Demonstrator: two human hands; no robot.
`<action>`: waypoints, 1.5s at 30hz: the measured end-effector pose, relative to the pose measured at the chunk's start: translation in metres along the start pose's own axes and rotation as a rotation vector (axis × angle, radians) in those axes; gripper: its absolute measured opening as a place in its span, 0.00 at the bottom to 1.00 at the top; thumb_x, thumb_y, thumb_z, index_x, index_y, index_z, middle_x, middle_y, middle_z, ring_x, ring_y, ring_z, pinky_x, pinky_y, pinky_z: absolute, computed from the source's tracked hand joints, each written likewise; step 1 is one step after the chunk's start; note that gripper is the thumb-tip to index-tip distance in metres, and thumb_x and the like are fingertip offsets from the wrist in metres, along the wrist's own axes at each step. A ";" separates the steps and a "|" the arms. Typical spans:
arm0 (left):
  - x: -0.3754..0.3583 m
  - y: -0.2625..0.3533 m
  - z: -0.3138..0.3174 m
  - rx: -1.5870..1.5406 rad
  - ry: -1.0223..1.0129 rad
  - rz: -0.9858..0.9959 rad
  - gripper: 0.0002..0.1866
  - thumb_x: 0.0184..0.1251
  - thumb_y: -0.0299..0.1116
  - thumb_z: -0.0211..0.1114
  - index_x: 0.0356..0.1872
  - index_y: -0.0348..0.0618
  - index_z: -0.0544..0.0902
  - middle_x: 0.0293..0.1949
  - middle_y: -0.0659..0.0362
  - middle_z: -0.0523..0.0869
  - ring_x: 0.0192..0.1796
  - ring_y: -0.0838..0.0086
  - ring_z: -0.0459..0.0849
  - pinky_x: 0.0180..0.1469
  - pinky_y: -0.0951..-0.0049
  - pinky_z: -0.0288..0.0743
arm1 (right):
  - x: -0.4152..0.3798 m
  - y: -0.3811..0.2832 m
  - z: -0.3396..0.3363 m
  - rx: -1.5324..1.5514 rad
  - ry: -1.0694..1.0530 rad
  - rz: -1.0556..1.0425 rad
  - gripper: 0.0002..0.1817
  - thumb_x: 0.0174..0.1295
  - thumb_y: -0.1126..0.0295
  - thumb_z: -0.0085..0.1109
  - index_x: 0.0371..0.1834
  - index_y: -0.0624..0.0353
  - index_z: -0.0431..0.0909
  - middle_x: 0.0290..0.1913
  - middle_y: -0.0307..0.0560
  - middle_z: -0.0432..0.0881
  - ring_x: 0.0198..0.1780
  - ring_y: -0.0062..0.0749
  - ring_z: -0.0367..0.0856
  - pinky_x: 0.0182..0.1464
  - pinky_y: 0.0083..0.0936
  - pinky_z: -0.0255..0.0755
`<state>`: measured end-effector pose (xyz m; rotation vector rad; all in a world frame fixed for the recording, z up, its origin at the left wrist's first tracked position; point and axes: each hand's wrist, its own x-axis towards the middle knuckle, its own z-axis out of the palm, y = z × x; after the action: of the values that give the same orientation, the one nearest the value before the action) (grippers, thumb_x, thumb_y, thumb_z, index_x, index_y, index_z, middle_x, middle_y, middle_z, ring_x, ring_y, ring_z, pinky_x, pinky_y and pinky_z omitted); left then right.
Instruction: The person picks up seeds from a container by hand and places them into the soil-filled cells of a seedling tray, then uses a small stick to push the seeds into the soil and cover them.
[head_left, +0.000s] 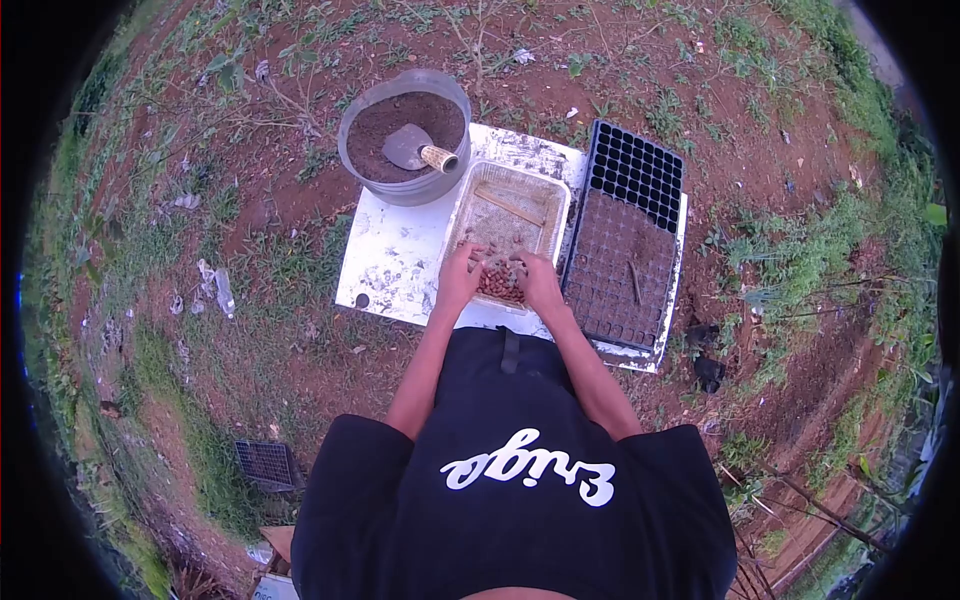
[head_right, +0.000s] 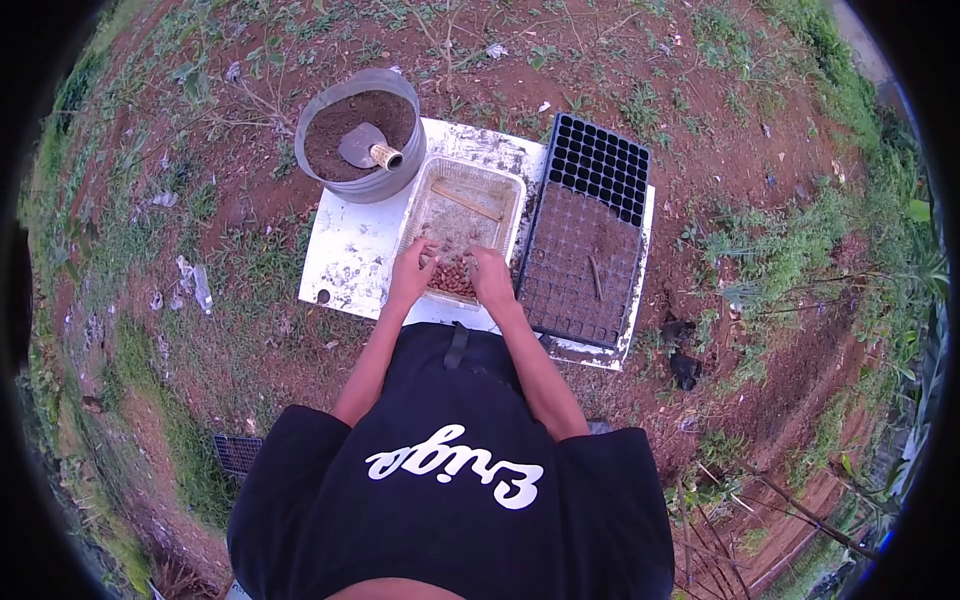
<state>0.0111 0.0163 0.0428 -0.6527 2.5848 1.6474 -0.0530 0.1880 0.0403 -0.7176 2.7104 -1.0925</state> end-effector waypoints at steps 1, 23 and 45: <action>0.002 -0.007 0.002 0.000 0.004 -0.002 0.13 0.61 0.29 0.68 0.47 0.40 0.81 0.36 0.51 0.86 0.38 0.62 0.87 0.41 0.63 0.78 | 0.000 0.003 0.004 0.002 -0.003 -0.003 0.09 0.52 0.80 0.63 0.38 0.61 0.85 0.35 0.55 0.86 0.39 0.44 0.85 0.44 0.40 0.77; 0.002 -0.013 0.007 0.100 -0.080 0.122 0.12 0.61 0.27 0.67 0.47 0.44 0.83 0.37 0.53 0.87 0.37 0.62 0.86 0.42 0.64 0.78 | -0.007 0.003 0.005 -0.094 -0.158 -0.084 0.11 0.50 0.68 0.69 0.37 0.55 0.87 0.34 0.49 0.86 0.43 0.43 0.79 0.52 0.40 0.71; -0.002 0.026 0.036 -0.516 -0.381 0.016 0.10 0.68 0.32 0.68 0.43 0.36 0.85 0.36 0.63 0.86 0.38 0.85 0.81 0.40 0.82 0.74 | -0.039 0.011 -0.035 0.988 0.021 0.526 0.10 0.62 0.69 0.70 0.37 0.65 0.81 0.33 0.40 0.86 0.34 0.15 0.80 0.38 0.16 0.73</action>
<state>-0.0039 0.0577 0.0494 -0.2772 1.9204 2.2073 -0.0332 0.2356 0.0565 0.1563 1.7752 -1.9448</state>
